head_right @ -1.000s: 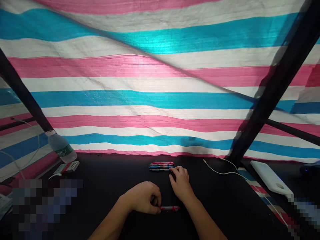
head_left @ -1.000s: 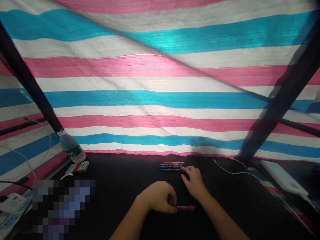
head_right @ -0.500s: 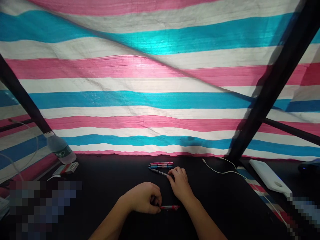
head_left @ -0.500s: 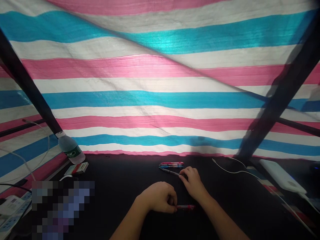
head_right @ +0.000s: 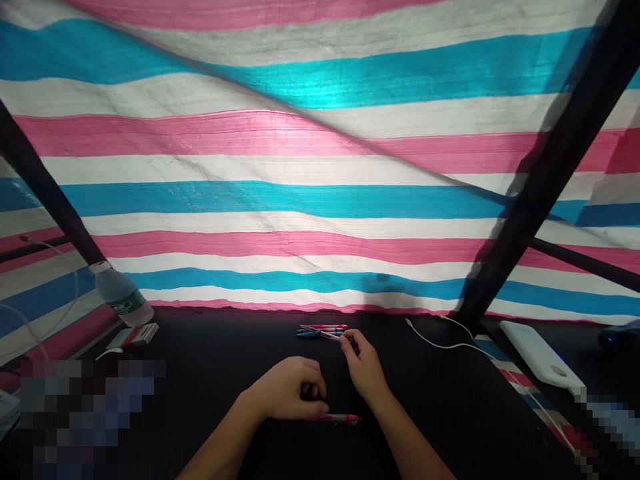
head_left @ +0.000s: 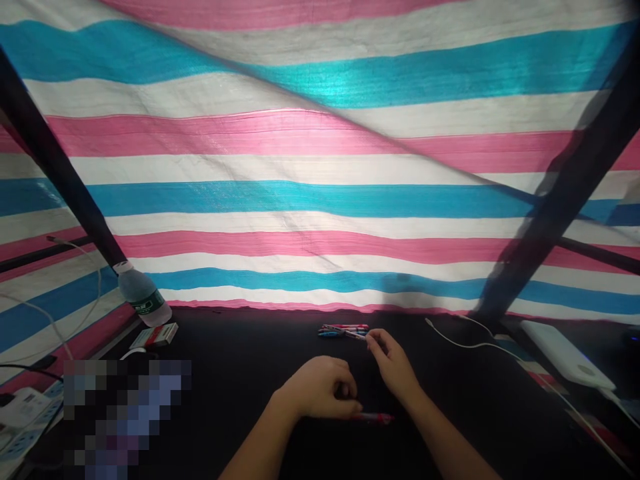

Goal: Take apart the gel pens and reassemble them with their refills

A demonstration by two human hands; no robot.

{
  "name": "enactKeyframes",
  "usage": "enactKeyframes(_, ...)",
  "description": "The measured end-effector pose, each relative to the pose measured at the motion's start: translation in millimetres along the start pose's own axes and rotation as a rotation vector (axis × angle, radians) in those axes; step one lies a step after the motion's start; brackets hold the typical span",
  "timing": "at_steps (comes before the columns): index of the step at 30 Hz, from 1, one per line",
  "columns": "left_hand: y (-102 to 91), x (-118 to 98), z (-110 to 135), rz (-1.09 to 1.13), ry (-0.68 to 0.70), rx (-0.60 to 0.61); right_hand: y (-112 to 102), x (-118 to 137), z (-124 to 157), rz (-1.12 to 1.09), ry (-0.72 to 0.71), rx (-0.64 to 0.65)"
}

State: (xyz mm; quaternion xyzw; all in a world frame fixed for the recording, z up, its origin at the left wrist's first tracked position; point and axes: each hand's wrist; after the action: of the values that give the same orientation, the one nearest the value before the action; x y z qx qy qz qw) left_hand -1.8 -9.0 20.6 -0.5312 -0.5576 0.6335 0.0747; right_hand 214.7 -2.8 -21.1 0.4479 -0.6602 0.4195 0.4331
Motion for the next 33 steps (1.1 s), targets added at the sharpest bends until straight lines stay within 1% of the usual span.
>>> enactKeyframes(1, -1.6, 0, -1, -0.020, -0.005, -0.102, 0, 1, 0, -0.011, -0.001, -0.002)
enactKeyframes(4, -6.1, 6, -3, -0.104, -0.043, -0.469, -1, 5, 1, -0.039, -0.004, 0.013)
enactKeyframes(5, -7.1, 9, -3, -0.130, -0.052, -0.558, -2, 5, 2, -0.048, -0.005, 0.016)
enactKeyframes(6, -7.6, 13, -4, -0.152, -0.053, -0.608, -2, 5, 2, -0.058, -0.006, 0.019)
enactKeyframes(7, -7.8, 16, -4, -0.164, -0.046, -0.620, -2, 5, 2, -0.070, -0.004, 0.022)
enactKeyframes(8, -7.6, 20, -4, -0.166, -0.037, -0.607, -2, 5, 2, -0.087, 0.004, 0.022)
enactKeyframes(11, -5.4, 25, -4, -0.145, -0.038, -0.539, -1, 5, 2, -0.156, 0.049, 0.026)
enactKeyframes(13, -3.7, 26, -4, -0.116, -0.049, -0.516, 0, 6, 2, -0.208, 0.074, 0.028)
enactKeyframes(16, -2.4, 25, -5, -0.071, -0.060, -0.513, 1, 8, 2, -0.273, 0.097, 0.038)
enactKeyframes(22, -1.6, 28, -5, -0.014, -0.125, -0.492, 2, 7, 2, -0.334, 0.124, 0.020)
enactKeyframes(29, -3.4, 28, -2, -0.010, -0.203, -0.474, 6, 4, 2, -0.343, 0.075, 0.033)
enactKeyframes(33, -8.0, 21, -2, -0.056, -0.235, -0.398, 5, 1, 3, -0.299, 0.016, 0.021)
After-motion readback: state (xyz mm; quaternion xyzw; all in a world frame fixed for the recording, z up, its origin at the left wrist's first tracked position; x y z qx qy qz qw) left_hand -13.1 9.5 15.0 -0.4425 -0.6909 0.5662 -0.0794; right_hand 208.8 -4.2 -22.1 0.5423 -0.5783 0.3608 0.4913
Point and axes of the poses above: each hand's wrist, its own z-axis away from the middle knuckle, its own y-axis out of the palm, x = y × z, and after that the axes turned 3 degrees about -x, right-handed
